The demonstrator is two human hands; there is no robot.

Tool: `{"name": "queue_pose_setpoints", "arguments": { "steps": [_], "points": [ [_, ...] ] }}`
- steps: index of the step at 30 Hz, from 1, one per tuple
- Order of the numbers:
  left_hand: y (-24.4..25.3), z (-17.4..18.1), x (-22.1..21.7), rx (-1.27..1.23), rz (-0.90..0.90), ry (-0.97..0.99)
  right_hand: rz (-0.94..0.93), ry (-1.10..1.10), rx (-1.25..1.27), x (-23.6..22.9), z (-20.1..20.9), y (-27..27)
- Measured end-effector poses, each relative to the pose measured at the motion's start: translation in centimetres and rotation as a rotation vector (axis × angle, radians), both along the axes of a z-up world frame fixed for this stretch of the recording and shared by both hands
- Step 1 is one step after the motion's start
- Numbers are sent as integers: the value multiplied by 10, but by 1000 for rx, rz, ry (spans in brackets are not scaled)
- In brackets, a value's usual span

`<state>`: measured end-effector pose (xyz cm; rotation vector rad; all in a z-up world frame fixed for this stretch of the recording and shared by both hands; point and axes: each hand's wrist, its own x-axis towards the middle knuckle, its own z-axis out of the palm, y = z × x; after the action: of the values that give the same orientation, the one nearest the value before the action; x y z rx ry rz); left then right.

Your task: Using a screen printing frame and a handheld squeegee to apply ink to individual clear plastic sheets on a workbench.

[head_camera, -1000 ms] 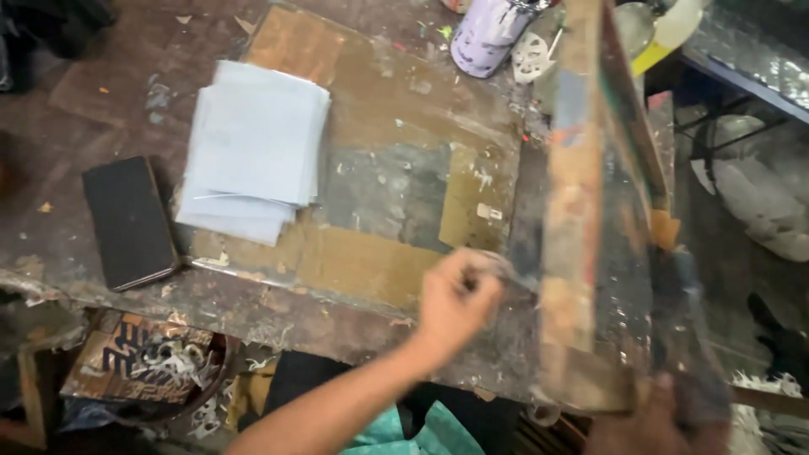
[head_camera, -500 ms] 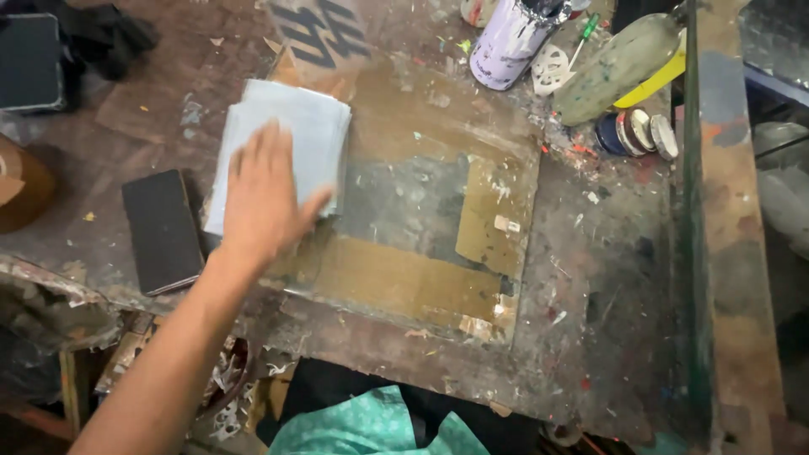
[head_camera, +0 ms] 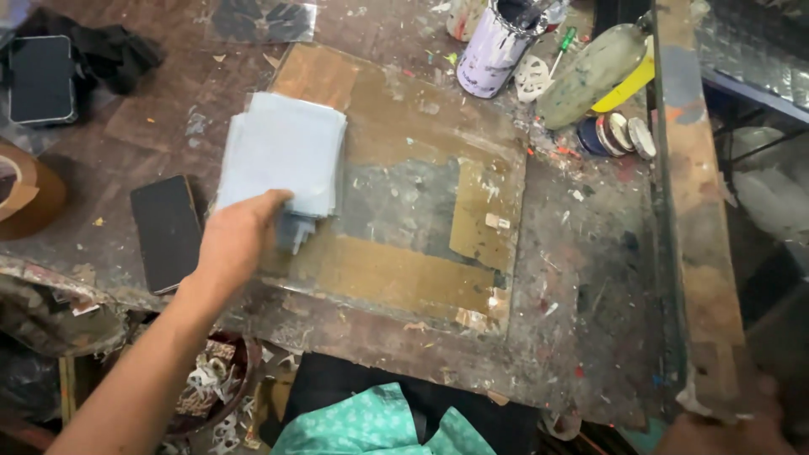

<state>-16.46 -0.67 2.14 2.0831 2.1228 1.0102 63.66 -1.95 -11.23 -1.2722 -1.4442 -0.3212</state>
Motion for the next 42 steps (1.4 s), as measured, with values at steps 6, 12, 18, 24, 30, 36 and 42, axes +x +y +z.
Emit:
{"name": "queue_pose_setpoints", "arguments": {
  "steps": [6, 12, 18, 24, 30, 36, 42],
  "points": [
    [15, 17, 74, 323, -73, -75, -134, 18, -24, -68, 65, 30],
    [4, -67, 206, -109, -402, 209, -75, 69, -42, -187, 176, 3],
    [37, -37, 237, -473, -498, 89, 162, 59, -160, -135, 154, -24],
    [108, -43, 248, -407, -560, 242, 232, 73, -284, -56, 132, -29],
    [54, -30, 260, -467, -647, 320, 105, 98, -266, -97, 148, -34],
    [6, -25, 248, -451, -799, 200, 101, 187, -164, -202, 195, -14],
    [7, 52, 188, -275, -647, -559, 68, 218, -246, -290, 205, -2]
  ]
}}
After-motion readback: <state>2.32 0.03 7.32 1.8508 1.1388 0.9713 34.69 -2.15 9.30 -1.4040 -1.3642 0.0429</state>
